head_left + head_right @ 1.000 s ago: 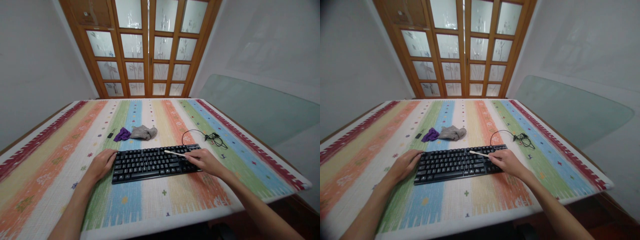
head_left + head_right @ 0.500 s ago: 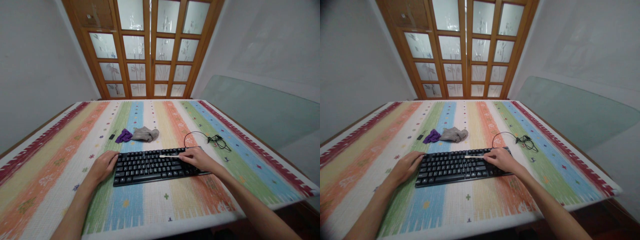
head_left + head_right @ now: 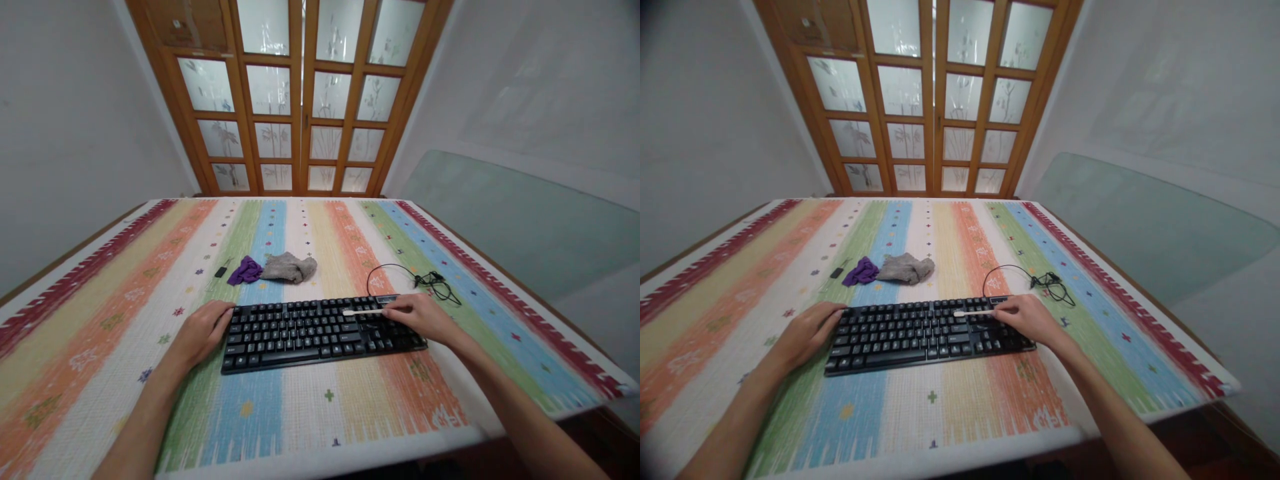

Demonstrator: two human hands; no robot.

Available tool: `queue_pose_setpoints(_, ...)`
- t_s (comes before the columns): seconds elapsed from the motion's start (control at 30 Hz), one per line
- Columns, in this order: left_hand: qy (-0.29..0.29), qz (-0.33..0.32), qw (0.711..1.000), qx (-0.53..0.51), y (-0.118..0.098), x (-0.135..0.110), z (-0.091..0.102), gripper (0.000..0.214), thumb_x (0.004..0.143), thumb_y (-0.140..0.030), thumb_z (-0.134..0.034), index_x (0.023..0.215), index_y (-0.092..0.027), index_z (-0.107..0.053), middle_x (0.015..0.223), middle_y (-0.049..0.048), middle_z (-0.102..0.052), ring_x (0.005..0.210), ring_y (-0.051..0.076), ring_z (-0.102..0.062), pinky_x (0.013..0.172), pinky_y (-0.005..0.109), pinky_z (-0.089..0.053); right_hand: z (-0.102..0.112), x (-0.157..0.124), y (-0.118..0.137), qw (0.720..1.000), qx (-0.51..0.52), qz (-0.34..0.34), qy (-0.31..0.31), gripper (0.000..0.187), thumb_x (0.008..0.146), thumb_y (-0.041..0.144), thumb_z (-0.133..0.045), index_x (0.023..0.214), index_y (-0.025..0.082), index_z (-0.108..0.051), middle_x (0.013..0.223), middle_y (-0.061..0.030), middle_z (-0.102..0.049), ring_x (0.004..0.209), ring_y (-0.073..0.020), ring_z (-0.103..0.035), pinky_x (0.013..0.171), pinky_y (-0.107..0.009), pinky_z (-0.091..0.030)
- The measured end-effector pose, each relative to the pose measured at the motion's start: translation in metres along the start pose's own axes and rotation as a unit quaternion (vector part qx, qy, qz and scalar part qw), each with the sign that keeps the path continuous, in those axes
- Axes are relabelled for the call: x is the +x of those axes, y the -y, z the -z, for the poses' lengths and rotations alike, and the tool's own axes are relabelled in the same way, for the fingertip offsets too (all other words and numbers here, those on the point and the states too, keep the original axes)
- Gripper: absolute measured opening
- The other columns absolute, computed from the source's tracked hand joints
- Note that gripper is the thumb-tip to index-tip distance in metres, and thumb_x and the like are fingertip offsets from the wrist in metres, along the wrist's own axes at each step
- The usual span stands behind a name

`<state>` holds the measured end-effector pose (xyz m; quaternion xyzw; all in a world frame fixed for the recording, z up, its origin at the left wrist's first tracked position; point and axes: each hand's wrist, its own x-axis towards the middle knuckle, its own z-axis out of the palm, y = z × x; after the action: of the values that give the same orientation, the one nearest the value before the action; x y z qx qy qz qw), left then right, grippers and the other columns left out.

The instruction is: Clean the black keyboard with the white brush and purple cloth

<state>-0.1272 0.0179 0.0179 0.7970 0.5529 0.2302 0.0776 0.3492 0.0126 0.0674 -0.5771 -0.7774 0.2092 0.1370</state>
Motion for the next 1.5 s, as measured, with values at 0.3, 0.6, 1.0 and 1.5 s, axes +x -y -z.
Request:
queue_pose_setpoints(0.3,0.004,0.011,1.000,0.002,0.001,0.000,-0.001,0.044,0.095,-0.047,-0.033,0.099,-0.019,-0.067,0.101,0.0100,-0.074,0.095,0.026,-0.068,0.091,0.039,-0.053,0.015,-0.008,-0.036,0.999,-0.012,-0.030,-0.001,0.040,0.085,0.046,-0.052,0.079,0.018,-0.081,0.078,-0.0068,-0.077,0.071,-0.0224,-0.067,0.065,-0.029,-0.044)
queue_pose_setpoints(0.6,0.004,0.015,1.000,0.003,0.001,0.000,-0.002,0.046,0.095,-0.050,-0.032,0.098,-0.019,-0.067,0.100,0.0101,-0.074,0.095,0.026,-0.068,0.092,0.039,-0.052,0.032,-0.018,-0.056,0.996,-0.010,-0.088,-0.018,0.037,0.079,0.048,-0.055,0.079,0.022,-0.081,0.083,-0.0062,-0.078,0.076,-0.0250,-0.070,0.068,-0.031,-0.048)
queue_pose_setpoints(1.0,0.005,0.022,1.000,0.006,-0.003,0.001,0.001,0.046,0.095,-0.050,-0.031,0.097,-0.021,-0.067,0.100,0.0093,-0.074,0.095,0.025,-0.069,0.093,0.038,-0.052,0.054,-0.033,-0.094,0.984,-0.026,-0.174,-0.039,0.047,0.071,0.063,-0.059,0.077,0.022,-0.082,0.073,-0.0058,-0.076,0.073,-0.0273,-0.069,0.061,-0.031,-0.047)
queue_pose_setpoints(1.5,0.005,0.017,1.000,0.003,-0.002,0.001,0.000,0.044,0.095,-0.049,-0.033,0.097,-0.021,-0.067,0.100,0.0095,-0.074,0.094,0.025,-0.069,0.092,0.038,-0.052,0.077,-0.048,-0.093,0.971,-0.102,-0.178,-0.124,0.036,0.074,0.055,-0.060,0.073,0.026,-0.081,0.079,-0.0090,-0.077,0.078,-0.0340,-0.070,0.069,-0.040,-0.050)
